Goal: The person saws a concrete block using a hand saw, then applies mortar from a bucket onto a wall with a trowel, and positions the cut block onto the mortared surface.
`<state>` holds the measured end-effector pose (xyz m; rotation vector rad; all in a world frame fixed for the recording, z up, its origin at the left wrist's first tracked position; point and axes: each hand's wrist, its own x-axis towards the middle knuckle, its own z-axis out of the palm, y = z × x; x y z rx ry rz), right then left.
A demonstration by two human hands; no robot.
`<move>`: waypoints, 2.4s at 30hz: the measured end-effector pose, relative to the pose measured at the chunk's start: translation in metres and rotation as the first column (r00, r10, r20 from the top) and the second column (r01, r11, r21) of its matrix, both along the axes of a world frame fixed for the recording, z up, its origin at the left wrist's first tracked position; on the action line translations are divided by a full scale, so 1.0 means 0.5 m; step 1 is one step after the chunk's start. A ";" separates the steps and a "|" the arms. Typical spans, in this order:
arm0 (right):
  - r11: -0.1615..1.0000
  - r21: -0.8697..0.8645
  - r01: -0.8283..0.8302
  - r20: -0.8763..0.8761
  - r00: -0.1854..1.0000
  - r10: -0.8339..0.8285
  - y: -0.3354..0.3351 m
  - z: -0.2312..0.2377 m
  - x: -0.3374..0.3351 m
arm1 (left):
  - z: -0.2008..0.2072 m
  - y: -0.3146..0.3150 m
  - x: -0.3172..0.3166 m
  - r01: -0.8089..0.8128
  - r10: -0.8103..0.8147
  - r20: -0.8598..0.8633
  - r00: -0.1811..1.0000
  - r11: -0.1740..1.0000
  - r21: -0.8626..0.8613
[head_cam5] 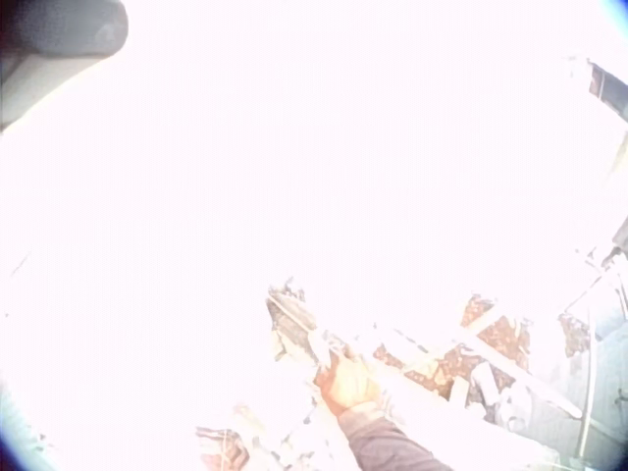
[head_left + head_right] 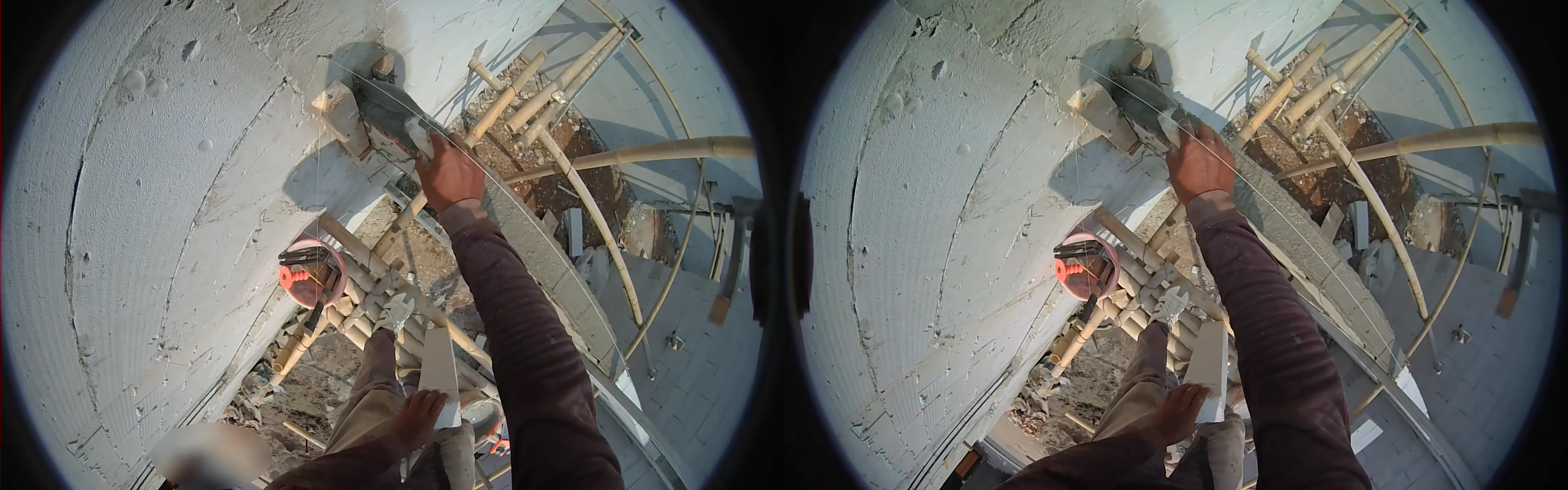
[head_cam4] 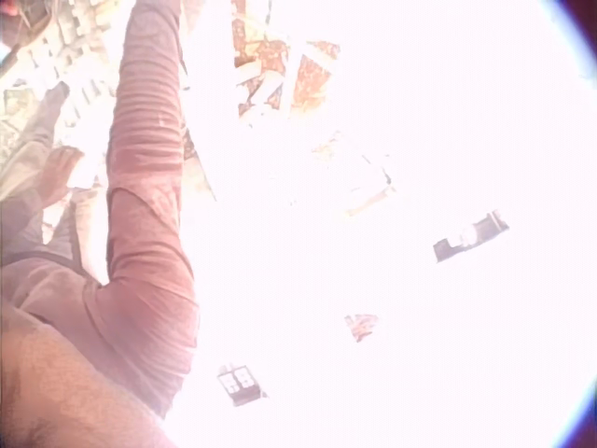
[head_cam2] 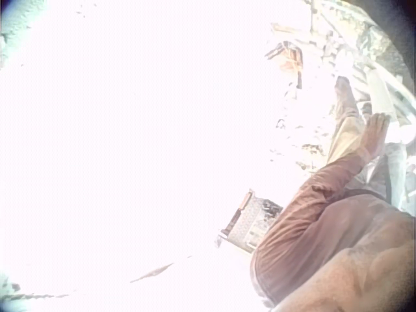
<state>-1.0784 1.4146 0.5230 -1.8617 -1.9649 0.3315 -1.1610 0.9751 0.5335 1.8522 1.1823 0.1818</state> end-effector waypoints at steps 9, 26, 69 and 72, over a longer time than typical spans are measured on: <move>0.994 0.104 0.036 0.068 0.997 -0.043 -0.119 -0.041 0.128 | 0.004 0.012 -0.011 -0.019 0.022 0.031 0.999 0.995 -0.097; 0.990 0.096 0.101 0.018 0.994 -0.104 -0.282 -0.048 0.323 | 0.014 0.015 0.008 0.058 -0.062 -0.045 0.997 0.995 -0.078; -0.457 -0.669 0.586 0.277 -0.375 -0.885 -1.794 -0.651 0.348 | -0.011 -0.043 0.035 0.201 -0.157 -0.366 0.917 0.976 0.086; -0.295 -0.659 0.692 0.078 -0.327 -0.942 -1.813 -0.581 0.282 | -0.009 -0.049 0.030 0.241 -0.171 -0.384 0.907 0.960 0.141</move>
